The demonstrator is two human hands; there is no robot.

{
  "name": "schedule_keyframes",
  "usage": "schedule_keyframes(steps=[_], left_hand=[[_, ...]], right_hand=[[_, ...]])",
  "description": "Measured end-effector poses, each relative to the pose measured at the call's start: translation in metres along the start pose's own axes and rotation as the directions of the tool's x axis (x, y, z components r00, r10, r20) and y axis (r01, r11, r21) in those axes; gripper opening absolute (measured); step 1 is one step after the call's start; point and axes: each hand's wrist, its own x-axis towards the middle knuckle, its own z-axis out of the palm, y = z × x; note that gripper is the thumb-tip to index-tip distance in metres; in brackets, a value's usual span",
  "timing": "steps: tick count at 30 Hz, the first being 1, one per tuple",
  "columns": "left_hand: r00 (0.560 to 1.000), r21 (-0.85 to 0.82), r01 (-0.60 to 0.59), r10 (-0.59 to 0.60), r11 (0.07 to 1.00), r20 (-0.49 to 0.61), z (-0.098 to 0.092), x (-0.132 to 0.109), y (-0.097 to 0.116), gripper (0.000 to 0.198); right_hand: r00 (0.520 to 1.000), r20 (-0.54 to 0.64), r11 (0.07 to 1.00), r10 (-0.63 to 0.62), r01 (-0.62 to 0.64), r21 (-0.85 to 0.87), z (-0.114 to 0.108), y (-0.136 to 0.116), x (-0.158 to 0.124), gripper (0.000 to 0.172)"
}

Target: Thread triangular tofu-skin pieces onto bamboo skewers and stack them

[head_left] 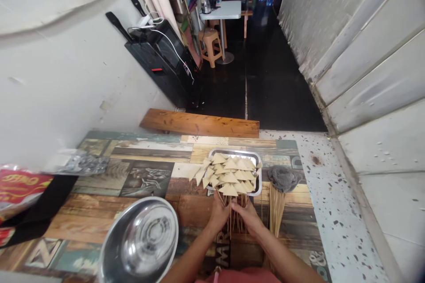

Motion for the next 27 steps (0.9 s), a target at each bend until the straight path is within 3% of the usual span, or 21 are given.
schedule_keyframes(steps=[4,7,10,15,19,24,27], left_hand=[[0.998,0.017,-0.046,0.045,0.999,0.047,-0.003,-0.004,-0.002,0.082],[0.997,0.019,-0.068,0.067,0.998,0.029,0.001,-0.005,-0.004,0.066],[1.000,-0.042,-0.003,0.003,0.999,0.002,0.012,-0.006,-0.005,0.049],[0.991,-0.174,0.128,-0.132,0.976,-0.008,0.023,-0.008,-0.004,0.060],[0.988,-0.105,0.150,-0.154,0.983,-0.032,0.020,-0.012,-0.003,0.055],[0.994,0.144,0.105,-0.104,0.984,-0.014,0.017,-0.018,0.004,0.047],[0.996,0.141,0.089,-0.091,0.986,0.008,0.016,-0.020,0.007,0.046]], right_hand=[[0.999,-0.050,0.995,-0.019,0.014,-0.094,0.000,0.005,0.001,0.045],[0.989,-0.132,0.980,-0.065,0.038,-0.197,0.005,0.010,0.006,0.040],[0.973,-0.191,0.950,-0.131,0.068,-0.306,0.013,0.015,0.011,0.040],[0.951,-0.159,0.888,-0.265,0.177,-0.423,0.019,0.023,0.014,0.043],[0.938,-0.109,0.842,-0.330,0.240,-0.483,0.014,0.028,0.012,0.050],[0.931,-0.081,0.803,-0.357,0.262,-0.535,0.009,0.031,0.009,0.050],[0.928,-0.054,0.781,-0.369,0.278,-0.559,0.008,0.030,0.007,0.050]])
